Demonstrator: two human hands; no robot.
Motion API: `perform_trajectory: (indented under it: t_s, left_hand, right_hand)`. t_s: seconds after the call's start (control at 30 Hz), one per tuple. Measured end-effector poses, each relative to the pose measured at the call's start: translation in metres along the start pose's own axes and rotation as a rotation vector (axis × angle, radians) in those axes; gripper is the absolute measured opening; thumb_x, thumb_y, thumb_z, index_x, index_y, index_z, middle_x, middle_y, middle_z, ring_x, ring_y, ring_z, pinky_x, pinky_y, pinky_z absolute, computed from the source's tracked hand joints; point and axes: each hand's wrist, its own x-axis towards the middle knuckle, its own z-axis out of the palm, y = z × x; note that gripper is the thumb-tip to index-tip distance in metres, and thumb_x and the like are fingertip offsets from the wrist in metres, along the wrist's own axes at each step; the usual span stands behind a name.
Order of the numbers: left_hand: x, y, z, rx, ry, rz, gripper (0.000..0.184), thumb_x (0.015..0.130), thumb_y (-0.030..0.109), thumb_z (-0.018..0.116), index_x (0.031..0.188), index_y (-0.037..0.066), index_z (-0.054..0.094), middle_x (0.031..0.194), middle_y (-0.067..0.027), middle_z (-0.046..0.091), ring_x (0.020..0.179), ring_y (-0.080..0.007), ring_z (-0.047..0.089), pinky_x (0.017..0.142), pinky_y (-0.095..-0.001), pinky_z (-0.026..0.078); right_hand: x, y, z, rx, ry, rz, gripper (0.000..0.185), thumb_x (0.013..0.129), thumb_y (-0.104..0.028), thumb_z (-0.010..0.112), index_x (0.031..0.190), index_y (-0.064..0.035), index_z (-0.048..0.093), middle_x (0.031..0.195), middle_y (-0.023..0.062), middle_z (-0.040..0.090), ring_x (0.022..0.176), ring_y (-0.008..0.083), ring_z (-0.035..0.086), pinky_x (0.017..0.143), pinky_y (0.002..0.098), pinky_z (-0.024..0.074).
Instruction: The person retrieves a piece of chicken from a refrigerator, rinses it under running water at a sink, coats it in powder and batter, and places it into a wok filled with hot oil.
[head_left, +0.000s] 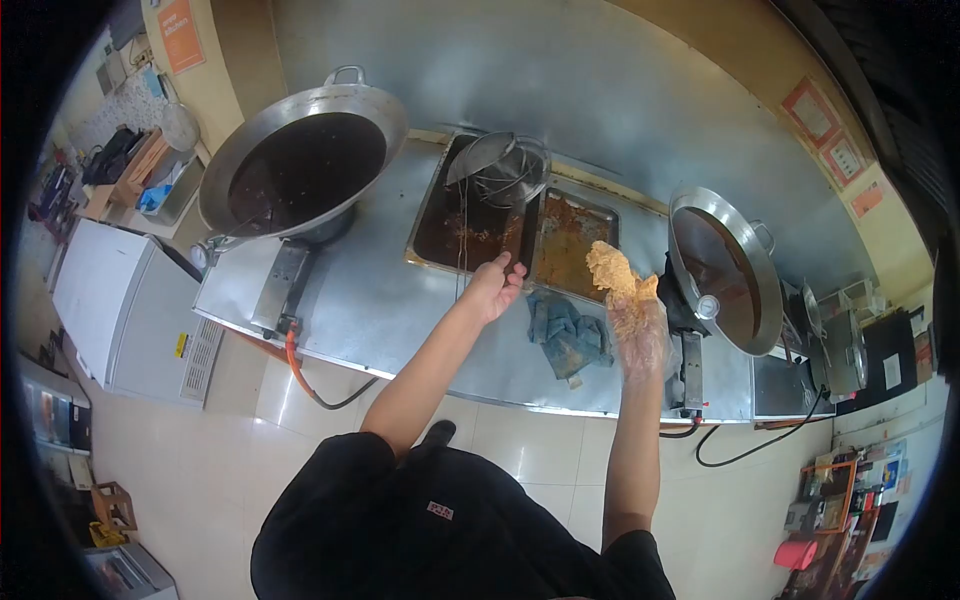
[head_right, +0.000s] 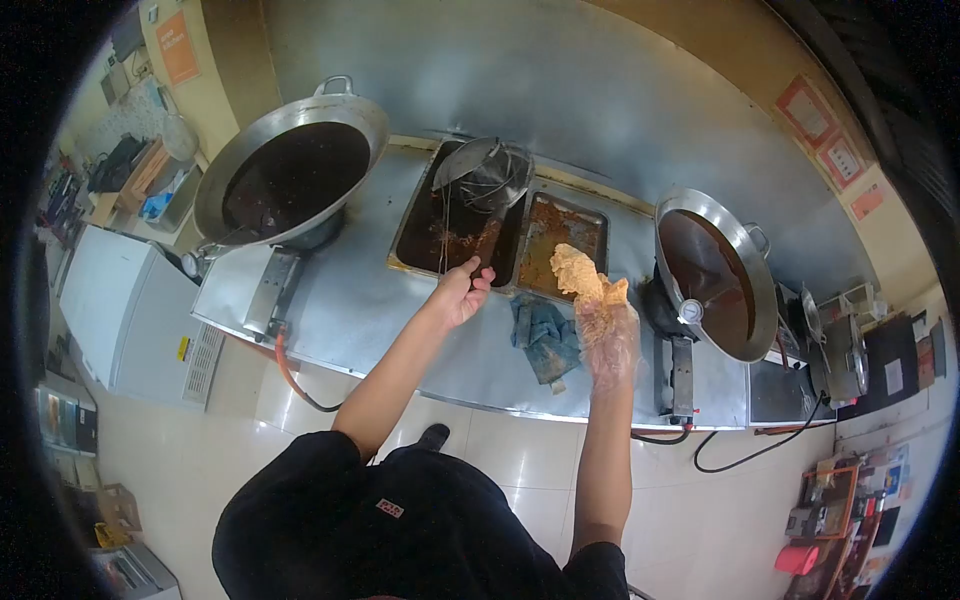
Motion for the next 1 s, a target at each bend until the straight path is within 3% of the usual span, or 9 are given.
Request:
perform_trajectory:
  t_s: [0.07, 0.27, 0.37, 0.6, 0.77, 0.83, 0.97, 1.0]
  left_hand:
    - [-0.007, 0.006, 0.005, -0.110, -0.103, -0.064, 0.023, 0.101, 0.027, 0.046, 0.097, 0.005, 0.045, 0.075, -0.0006, 0.052, 0.053, -0.0043, 0.044, 0.036, -0.0177, 0.031]
    - [-0.021, 0.019, 0.018, -0.087, -0.241, -0.123, 0.025, 0.102, 0.028, 0.044, 0.099, 0.004, 0.047, 0.075, 0.0017, 0.050, 0.053, -0.0035, 0.042, 0.037, -0.0170, 0.030]
    - [-0.029, 0.024, 0.035, 0.093, -0.202, -0.015, 0.025, 0.103, 0.028, 0.042, 0.097, 0.004, 0.046, 0.075, 0.0025, 0.049, 0.054, -0.0031, 0.041, 0.039, -0.0175, 0.030]
    - [-0.047, 0.048, 0.062, 0.048, -0.289, -0.027, 0.023, 0.103, 0.025, 0.041, 0.094, 0.004, 0.046, 0.079, 0.0001, 0.050, 0.056, -0.0044, 0.040, 0.040, -0.0188, 0.030]
    - [-0.071, 0.063, 0.059, 0.449, -0.174, 0.160, 0.024, 0.102, 0.026, 0.043, 0.094, 0.004, 0.049, 0.078, -0.0011, 0.052, 0.056, -0.0065, 0.042, 0.041, -0.0187, 0.031]
    - [-0.091, 0.076, 0.057, 0.604, -0.078, 0.213, 0.024, 0.102, 0.027, 0.044, 0.094, 0.005, 0.049, 0.076, -0.0011, 0.051, 0.056, -0.0064, 0.042, 0.041, -0.0189, 0.031]
    - [-0.131, 0.103, 0.051, 0.719, -0.020, 0.261, 0.021, 0.101, 0.024, 0.043, 0.094, 0.005, 0.048, 0.076, -0.0010, 0.051, 0.055, -0.0058, 0.042, 0.040, -0.0194, 0.030]
    - [-0.141, 0.108, 0.051, 0.750, -0.016, 0.264, 0.021, 0.101, 0.024, 0.042, 0.095, 0.004, 0.048, 0.075, -0.0009, 0.050, 0.055, -0.0056, 0.042, 0.040, -0.0196, 0.029]
  right_hand:
    - [0.000, -0.001, 0.012, -0.014, 0.010, -0.037, 0.053, 0.087, -0.021, 0.069, 0.124, 0.0089, 0.048, 0.108, 0.0146, 0.058, 0.083, 0.0184, 0.062, 0.076, 0.0283, 0.0574]
    - [0.021, -0.003, 0.018, -0.060, 0.049, -0.113, 0.043, 0.091, -0.024, 0.063, 0.121, 0.0036, 0.051, 0.107, 0.0136, 0.059, 0.082, 0.0188, 0.062, 0.078, 0.0330, 0.0571]
    - [0.038, -0.013, 0.005, -0.002, 0.044, -0.038, 0.035, 0.096, -0.017, 0.053, 0.127, -0.0010, 0.048, 0.119, 0.0158, 0.057, 0.091, 0.0230, 0.063, 0.086, 0.0389, 0.0557]
    - [0.050, -0.033, 0.031, -0.003, 0.048, -0.111, 0.034, 0.098, -0.014, 0.048, 0.128, 0.0012, 0.047, 0.121, 0.0171, 0.056, 0.097, 0.0257, 0.062, 0.087, 0.0369, 0.0561]
    - [0.066, -0.062, 0.078, -0.101, 0.009, -0.163, 0.035, 0.097, -0.016, 0.051, 0.128, 0.0004, 0.047, 0.115, 0.0141, 0.057, 0.092, 0.0212, 0.062, 0.087, 0.0336, 0.0552]
    - [0.098, -0.069, 0.096, -0.206, -0.046, -0.148, 0.032, 0.098, -0.019, 0.052, 0.120, 0.0034, 0.052, 0.103, 0.0124, 0.059, 0.087, 0.0203, 0.061, 0.089, 0.0376, 0.0536]
    - [0.170, -0.046, 0.152, -0.574, -0.311, -0.260, 0.030, 0.095, -0.019, 0.054, 0.115, 0.0030, 0.057, 0.096, 0.0094, 0.062, 0.088, 0.0155, 0.061, 0.080, 0.0289, 0.0505]
    - [0.178, -0.036, 0.173, -0.761, -0.236, -0.306, 0.029, 0.093, -0.019, 0.056, 0.112, 0.0030, 0.059, 0.095, 0.0093, 0.064, 0.088, 0.0149, 0.061, 0.078, 0.0271, 0.0497]
